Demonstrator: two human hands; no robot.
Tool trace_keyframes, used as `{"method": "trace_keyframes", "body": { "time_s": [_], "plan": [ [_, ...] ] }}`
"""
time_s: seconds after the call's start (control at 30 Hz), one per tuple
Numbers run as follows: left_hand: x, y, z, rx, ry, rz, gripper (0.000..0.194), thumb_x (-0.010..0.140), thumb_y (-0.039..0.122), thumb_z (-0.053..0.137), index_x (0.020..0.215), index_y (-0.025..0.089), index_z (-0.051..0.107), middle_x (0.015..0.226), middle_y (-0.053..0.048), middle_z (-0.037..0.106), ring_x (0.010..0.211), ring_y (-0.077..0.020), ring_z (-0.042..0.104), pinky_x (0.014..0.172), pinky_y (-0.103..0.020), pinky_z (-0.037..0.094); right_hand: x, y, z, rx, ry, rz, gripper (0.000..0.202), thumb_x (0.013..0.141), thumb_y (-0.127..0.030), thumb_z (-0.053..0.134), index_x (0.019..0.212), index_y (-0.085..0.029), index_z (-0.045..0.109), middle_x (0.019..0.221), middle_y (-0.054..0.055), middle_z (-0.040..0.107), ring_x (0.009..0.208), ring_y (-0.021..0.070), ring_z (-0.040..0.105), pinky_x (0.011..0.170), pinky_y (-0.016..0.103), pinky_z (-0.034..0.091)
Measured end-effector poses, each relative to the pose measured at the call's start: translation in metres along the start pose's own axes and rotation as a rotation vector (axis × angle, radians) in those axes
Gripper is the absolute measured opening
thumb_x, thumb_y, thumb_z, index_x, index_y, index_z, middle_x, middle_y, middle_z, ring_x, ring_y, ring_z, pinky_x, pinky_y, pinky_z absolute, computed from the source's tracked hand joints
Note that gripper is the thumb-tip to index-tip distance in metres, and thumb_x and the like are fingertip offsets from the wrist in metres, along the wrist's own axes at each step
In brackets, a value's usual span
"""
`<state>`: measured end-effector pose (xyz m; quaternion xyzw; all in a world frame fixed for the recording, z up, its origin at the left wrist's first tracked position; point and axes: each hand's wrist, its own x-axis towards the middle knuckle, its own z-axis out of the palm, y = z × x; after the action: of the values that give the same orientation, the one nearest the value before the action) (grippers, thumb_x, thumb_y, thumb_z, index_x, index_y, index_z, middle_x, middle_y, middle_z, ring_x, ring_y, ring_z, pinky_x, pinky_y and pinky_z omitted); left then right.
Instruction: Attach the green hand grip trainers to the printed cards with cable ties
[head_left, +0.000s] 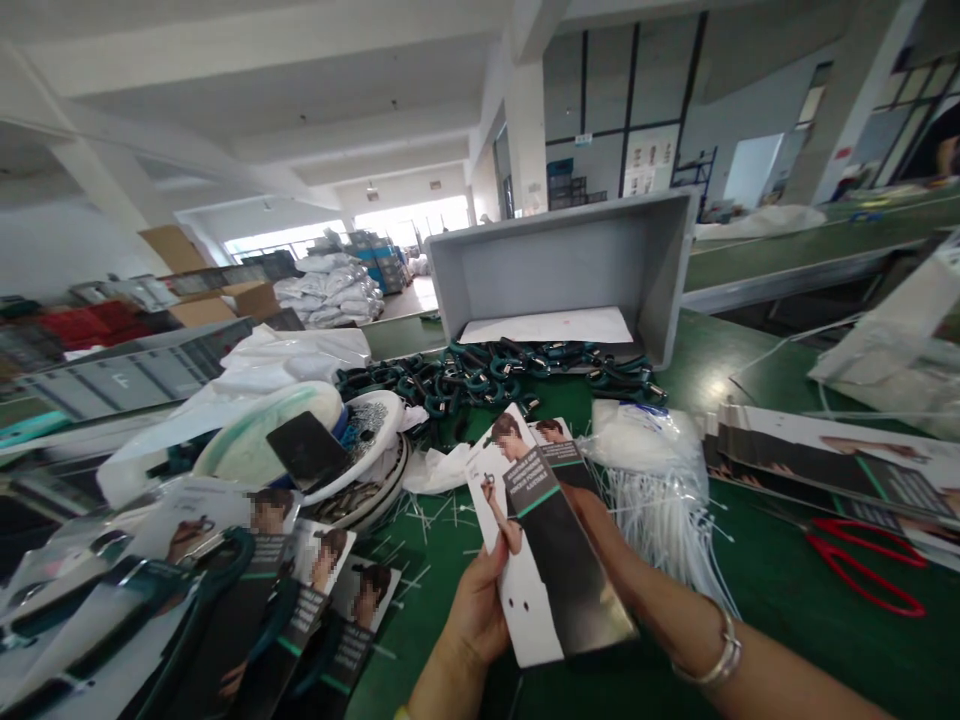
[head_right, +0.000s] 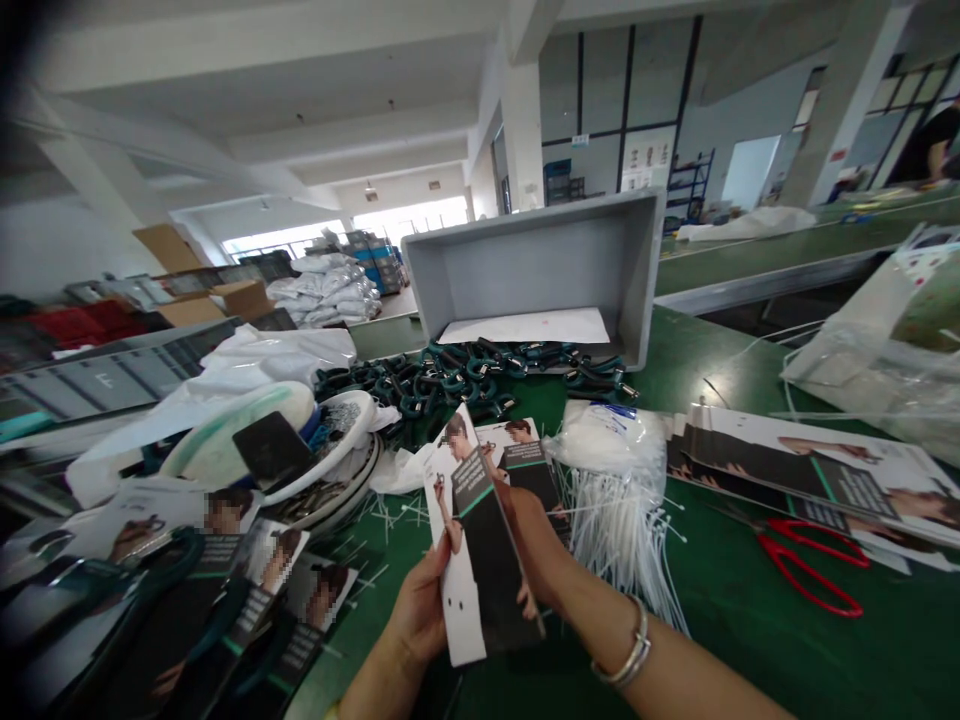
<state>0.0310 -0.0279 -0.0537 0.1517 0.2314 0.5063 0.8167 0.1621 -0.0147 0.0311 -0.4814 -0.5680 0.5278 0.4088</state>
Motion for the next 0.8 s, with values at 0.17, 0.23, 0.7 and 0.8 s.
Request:
{"method": "trace_keyframes", "body": {
  "time_s": [0.17,0.23,0.7,0.8],
  "plan": [
    [0.001,0.003,0.006,0.139,-0.009,0.133,0.016,0.071,0.028,0.068,0.076,0.016,0.059,0.072,0.001,0.058,0.062,-0.0116,0.057,0.062,-0.023,0.044,-0.003,0.026,-0.029,0.137,-0.041,-0.025,0.046,0.065,-0.051,0.063,0.097,-0.018,0.063,0.083,0.005,0.067,0.069,0.02,0.061,0.059,0.03,0.047],
    [0.001,0.006,0.007,0.189,0.008,0.168,0.015,0.073,0.027,0.066,0.078,0.014,0.059,0.081,-0.001,0.059,0.07,-0.0128,0.057,0.067,-0.024,0.043,-0.002,0.029,-0.047,0.107,0.142,-0.127,0.043,0.073,-0.048,0.058,0.106,-0.021,0.059,0.095,0.006,0.066,0.08,0.0196,0.06,0.068,0.032,0.047],
    [-0.002,0.002,0.02,0.402,0.005,0.196,0.03,0.068,0.031,0.07,0.088,0.013,0.057,0.076,-0.003,0.058,0.064,-0.0144,0.055,0.065,-0.029,0.043,0.017,0.011,-0.026,-0.943,0.209,-0.782,0.019,0.086,-0.021,0.043,0.081,-0.016,0.061,0.092,0.008,0.061,0.092,0.0203,0.052,0.08,0.034,0.038],
    [0.0,0.008,0.025,0.416,-0.003,0.216,0.028,0.068,0.03,0.069,0.087,0.013,0.057,0.075,-0.003,0.057,0.064,-0.0143,0.055,0.064,-0.029,0.043,0.024,-0.004,-0.042,-0.849,0.238,-0.789,0.018,0.087,-0.024,0.044,0.085,-0.016,0.059,0.094,0.008,0.06,0.091,0.0186,0.053,0.079,0.031,0.041]
  ]
}}
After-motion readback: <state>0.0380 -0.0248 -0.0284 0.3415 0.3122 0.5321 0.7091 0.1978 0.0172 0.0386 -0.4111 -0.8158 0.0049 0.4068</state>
